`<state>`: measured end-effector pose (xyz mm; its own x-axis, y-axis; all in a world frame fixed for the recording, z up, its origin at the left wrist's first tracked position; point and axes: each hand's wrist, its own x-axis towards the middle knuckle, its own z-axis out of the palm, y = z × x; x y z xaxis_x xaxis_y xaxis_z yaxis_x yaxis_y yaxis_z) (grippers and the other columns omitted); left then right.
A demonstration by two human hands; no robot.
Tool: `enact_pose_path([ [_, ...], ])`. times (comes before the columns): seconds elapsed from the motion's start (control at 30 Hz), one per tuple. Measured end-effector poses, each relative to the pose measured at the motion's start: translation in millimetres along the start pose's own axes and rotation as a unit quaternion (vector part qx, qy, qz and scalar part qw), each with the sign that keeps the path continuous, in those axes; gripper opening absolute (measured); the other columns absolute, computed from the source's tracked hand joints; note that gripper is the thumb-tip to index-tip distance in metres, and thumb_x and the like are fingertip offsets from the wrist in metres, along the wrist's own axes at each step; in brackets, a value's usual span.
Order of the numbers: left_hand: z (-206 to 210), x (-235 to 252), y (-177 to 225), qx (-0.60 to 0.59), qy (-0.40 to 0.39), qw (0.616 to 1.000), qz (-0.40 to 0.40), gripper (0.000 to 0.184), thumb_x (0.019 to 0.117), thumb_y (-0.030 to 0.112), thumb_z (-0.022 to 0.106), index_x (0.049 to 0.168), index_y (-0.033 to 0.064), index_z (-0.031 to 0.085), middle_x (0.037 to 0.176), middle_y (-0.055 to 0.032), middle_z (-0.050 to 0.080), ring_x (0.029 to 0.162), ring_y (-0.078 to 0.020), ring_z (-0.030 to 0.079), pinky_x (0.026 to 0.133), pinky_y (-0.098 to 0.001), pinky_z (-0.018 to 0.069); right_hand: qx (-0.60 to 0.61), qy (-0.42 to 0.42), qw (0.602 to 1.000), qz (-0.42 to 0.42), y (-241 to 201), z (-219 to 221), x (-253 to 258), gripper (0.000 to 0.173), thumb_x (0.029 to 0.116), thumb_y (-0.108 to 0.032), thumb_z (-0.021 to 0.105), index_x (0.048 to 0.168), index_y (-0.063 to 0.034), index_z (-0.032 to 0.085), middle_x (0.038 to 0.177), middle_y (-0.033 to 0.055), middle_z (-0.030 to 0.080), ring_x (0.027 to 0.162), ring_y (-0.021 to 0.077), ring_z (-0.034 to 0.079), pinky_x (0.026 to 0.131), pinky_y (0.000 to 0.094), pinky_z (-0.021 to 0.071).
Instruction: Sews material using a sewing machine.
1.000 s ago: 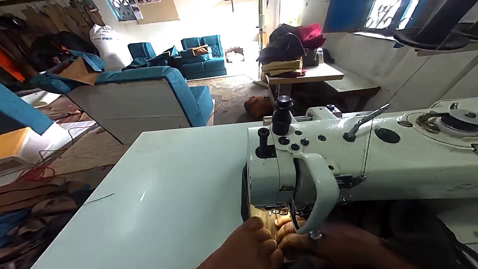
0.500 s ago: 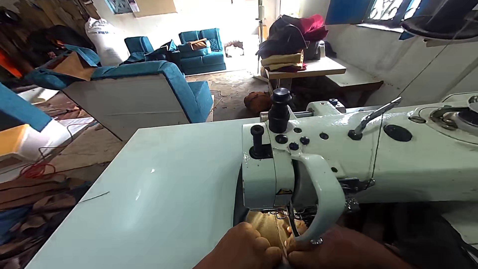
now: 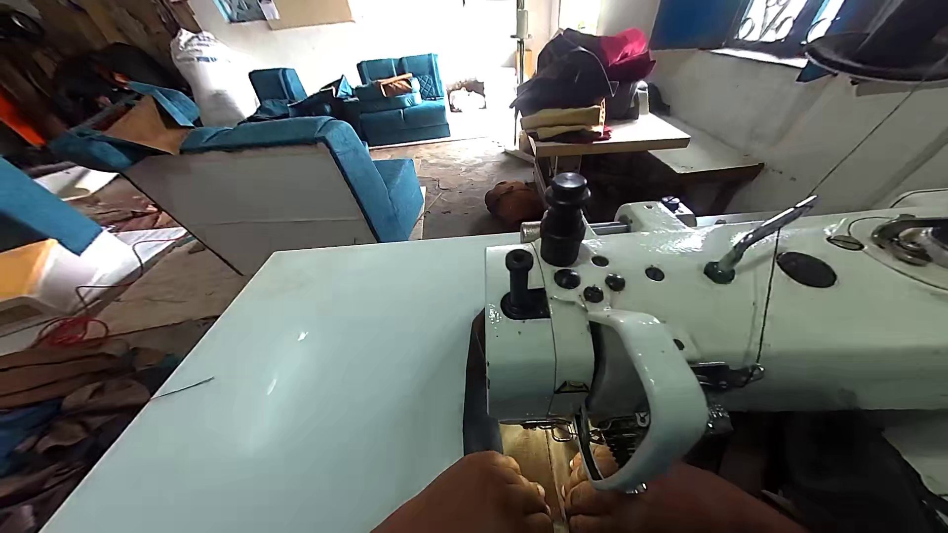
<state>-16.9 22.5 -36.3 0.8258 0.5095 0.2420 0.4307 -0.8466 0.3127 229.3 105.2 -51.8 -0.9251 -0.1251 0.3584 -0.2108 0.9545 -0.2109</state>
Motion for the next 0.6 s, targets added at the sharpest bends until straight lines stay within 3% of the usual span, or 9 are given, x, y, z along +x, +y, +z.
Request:
enact_pose_path([
  [0.17, 6, 0, -8, 0.063, 0.051, 0.996, -0.043, 0.007, 0.0864, 0.008, 0.064, 0.08, 0.0091, 0.066, 0.083, -0.0068, 0.072, 0.081, -0.0225, 0.072, 0.068, -0.039, 0.0582, -0.021, 0.009, 0.998, 0.056, 6, 5, -4, 0.018, 0.0998, -0.006, 0.055, 0.096, -0.0094, 0.072, 0.088, 0.0071, 0.072, 0.087, 0.0236, 0.07, 0.078, 0.0387, 0.058],
  [0.27, 6, 0, -12, 0.084, 0.063, 0.992, -0.075, 0.003, 0.0811, 0.009, 0.069, 0.079, 0.0096, 0.067, 0.084, -0.0062, 0.072, 0.085, -0.0236, 0.073, 0.073, -0.0422, 0.0595, 0.029, 0.001, 0.984, 0.174, 1, -1, -2, 0.022, 0.1017, -0.015, 0.056, 0.095, -0.0065, 0.075, 0.085, 0.0111, 0.071, 0.085, 0.0273, 0.071, 0.077, 0.044, 0.0585],
  [0.4, 3, 3, -17, 0.123, 0.087, 0.984, -0.096, 0.012, 0.0703, 0.011, 0.076, 0.076, 0.0114, 0.065, 0.076, -0.005, 0.068, 0.076, -0.0239, 0.07, 0.071, -0.0422, 0.0583, 0.115, 0.001, 0.937, 0.33, -4, -11, 5, 0.03, 0.102, -0.023, 0.056, 0.093, 0.0002, 0.073, 0.089, 0.0183, 0.072, 0.091, 0.0335, 0.071, 0.083, 0.0515, 0.0564],
  [0.47, 1, 4, -17, 0.119, 0.082, 0.984, -0.101, 0.015, 0.067, 0.01, 0.077, 0.076, 0.0111, 0.065, 0.075, -0.0053, 0.067, 0.076, -0.025, 0.07, 0.075, -0.0442, 0.0577, 0.1, -0.01, 0.934, 0.342, -3, -9, 7, 0.031, 0.1022, -0.023, 0.055, 0.093, 0.0004, 0.072, 0.09, 0.0191, 0.072, 0.091, 0.0349, 0.071, 0.083, 0.053, 0.0564],
  [0.6, 3, 5, -15, 0.129, 0.075, 0.981, -0.126, 0.015, 0.0693, 0.009, 0.077, 0.081, 0.0119, 0.068, 0.079, -0.005, 0.07, 0.083, -0.0253, 0.072, 0.089, -0.0467, 0.0549, 0.094, -0.026, 0.932, 0.348, 0, -8, 7, 0.033, 0.1037, -0.025, 0.053, 0.095, 0.0, 0.073, 0.093, 0.0187, 0.072, 0.095, 0.035, 0.071, 0.086, 0.0534, 0.0557],
])
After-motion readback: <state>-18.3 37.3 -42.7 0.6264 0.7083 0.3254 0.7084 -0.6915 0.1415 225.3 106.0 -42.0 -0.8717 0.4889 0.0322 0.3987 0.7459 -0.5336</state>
